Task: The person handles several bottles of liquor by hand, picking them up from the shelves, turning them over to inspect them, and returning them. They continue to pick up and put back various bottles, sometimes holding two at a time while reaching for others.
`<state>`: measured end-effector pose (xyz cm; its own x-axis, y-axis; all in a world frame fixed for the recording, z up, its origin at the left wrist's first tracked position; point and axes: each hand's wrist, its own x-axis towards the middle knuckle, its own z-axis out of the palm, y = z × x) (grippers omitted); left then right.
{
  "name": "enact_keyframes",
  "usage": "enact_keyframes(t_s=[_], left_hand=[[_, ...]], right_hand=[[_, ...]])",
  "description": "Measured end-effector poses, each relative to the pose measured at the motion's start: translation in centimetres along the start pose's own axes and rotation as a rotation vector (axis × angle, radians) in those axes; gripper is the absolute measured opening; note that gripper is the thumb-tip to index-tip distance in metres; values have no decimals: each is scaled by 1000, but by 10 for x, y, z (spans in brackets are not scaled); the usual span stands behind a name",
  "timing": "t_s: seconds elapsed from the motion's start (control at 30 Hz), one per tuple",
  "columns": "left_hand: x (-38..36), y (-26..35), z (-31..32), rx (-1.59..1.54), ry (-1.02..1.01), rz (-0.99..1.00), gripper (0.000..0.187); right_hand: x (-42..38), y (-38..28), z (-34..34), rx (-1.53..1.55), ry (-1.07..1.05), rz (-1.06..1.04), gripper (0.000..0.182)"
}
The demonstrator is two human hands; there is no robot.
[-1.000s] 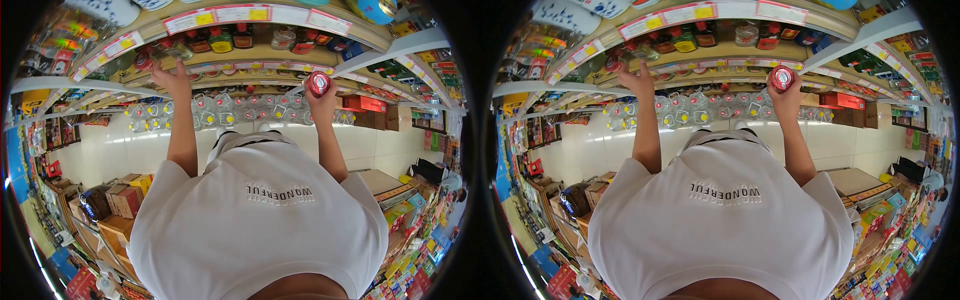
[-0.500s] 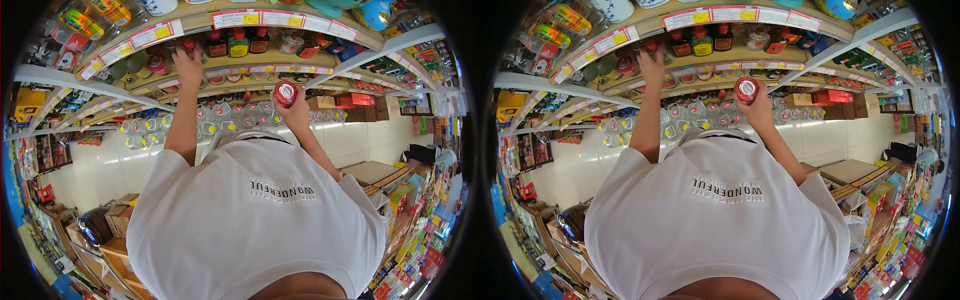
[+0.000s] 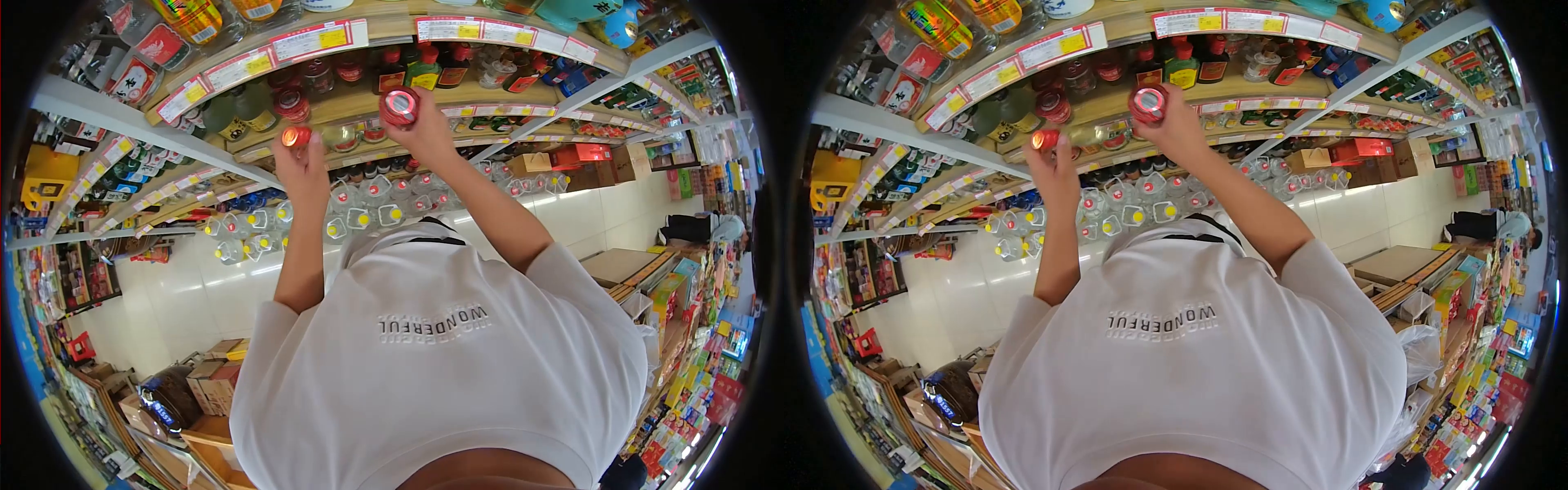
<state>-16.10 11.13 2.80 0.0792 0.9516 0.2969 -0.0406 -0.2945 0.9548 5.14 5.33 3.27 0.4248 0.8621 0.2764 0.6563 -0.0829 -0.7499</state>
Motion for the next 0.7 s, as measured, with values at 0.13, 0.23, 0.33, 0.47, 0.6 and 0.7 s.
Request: enact_keyframes(t_s=[0.13, 0.23, 0.33, 0.47, 0.6, 0.7], left_hand=[[-29, 16, -44, 3, 61, -36, 32], [-43, 27, -71, -15, 98, -67, 29], [-48, 32, -90, 37, 170, -11, 26], [-50, 35, -105, 84, 221, -34, 26], [-48, 41, -106, 55, 205, -32, 26], [-47, 39, -104, 28, 210, -46, 26]], right_hand=[[32, -6, 52, 45, 17, -43, 78], [45, -13, 76, 43, 4, -10, 76], [51, -12, 91, 25, 18, 20, 74], [58, -11, 99, -3, 42, 36, 71], [60, -6, 104, -50, 42, 77, 70], [58, -2, 104, -67, 26, 105, 71]])
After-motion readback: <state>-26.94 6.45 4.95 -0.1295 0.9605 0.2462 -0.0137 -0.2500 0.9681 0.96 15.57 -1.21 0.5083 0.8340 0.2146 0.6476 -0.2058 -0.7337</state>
